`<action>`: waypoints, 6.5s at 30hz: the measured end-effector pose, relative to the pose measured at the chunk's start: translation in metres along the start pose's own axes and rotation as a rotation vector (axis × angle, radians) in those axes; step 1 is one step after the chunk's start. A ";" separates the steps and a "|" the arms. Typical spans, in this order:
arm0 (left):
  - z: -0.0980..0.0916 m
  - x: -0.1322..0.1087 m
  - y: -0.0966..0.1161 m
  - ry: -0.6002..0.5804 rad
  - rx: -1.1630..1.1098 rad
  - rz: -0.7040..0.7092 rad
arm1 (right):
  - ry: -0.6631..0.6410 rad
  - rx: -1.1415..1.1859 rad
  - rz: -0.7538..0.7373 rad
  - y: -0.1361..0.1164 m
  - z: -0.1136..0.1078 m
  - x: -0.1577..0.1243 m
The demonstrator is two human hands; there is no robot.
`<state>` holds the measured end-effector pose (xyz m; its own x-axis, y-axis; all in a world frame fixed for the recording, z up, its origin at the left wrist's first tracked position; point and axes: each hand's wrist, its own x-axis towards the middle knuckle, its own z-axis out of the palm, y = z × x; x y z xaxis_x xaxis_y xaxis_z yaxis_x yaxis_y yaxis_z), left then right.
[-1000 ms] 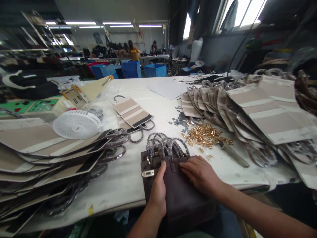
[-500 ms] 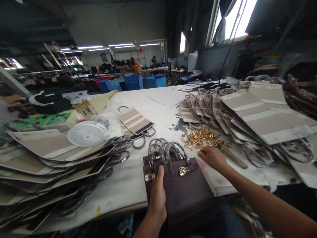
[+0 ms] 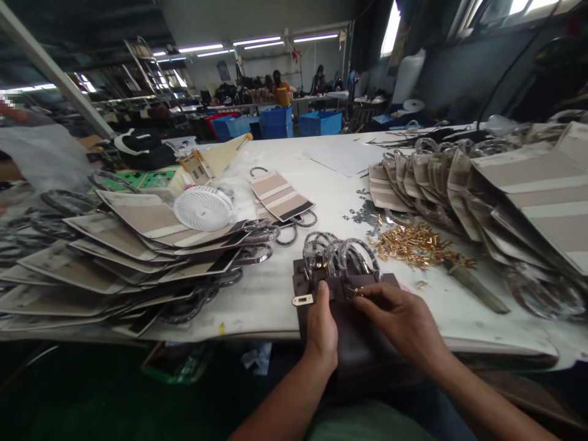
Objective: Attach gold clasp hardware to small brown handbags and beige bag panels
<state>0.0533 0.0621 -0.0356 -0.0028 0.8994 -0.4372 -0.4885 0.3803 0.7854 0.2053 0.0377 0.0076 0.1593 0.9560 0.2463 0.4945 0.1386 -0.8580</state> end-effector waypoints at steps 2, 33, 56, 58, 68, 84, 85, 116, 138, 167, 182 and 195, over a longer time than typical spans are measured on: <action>-0.003 -0.001 -0.002 0.015 0.074 0.078 | -0.001 -0.032 -0.004 0.003 0.014 -0.005; -0.011 -0.003 0.000 -0.154 0.405 0.182 | -0.153 -0.204 -0.011 0.011 0.035 0.005; -0.013 0.002 -0.007 -0.072 0.494 0.323 | -0.001 -0.185 -0.018 0.020 0.047 -0.018; -0.013 0.001 -0.007 -0.053 0.504 0.296 | 0.031 -0.163 -0.066 0.022 0.048 -0.020; -0.014 0.006 -0.007 -0.115 0.548 0.419 | -0.007 -0.138 -0.134 0.024 0.057 -0.009; -0.023 0.005 0.093 -0.180 1.252 0.796 | -0.017 -0.719 0.260 0.155 -0.096 0.036; -0.014 0.001 0.097 -0.212 1.277 0.933 | -0.035 -0.697 0.246 0.161 -0.097 0.038; 0.120 0.057 0.063 -0.858 1.528 0.638 | 0.385 0.463 0.147 0.085 -0.013 0.000; 0.123 0.033 0.062 -0.604 1.801 0.546 | 0.239 0.190 0.066 0.085 -0.050 -0.004; 0.121 0.021 0.064 -0.678 1.585 0.513 | 0.200 -0.184 -0.093 0.077 -0.045 -0.013; 0.117 0.015 0.062 -0.666 1.476 0.491 | 0.028 -0.370 -0.028 0.071 -0.059 -0.006; 0.114 0.016 0.071 -0.718 1.359 0.446 | 0.099 -0.019 0.083 0.058 -0.055 -0.001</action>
<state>0.1185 0.1276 0.0631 0.6578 0.7469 -0.0974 0.5434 -0.3810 0.7480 0.2813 0.0302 -0.0178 0.2835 0.9338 0.2185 0.4916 0.0541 -0.8691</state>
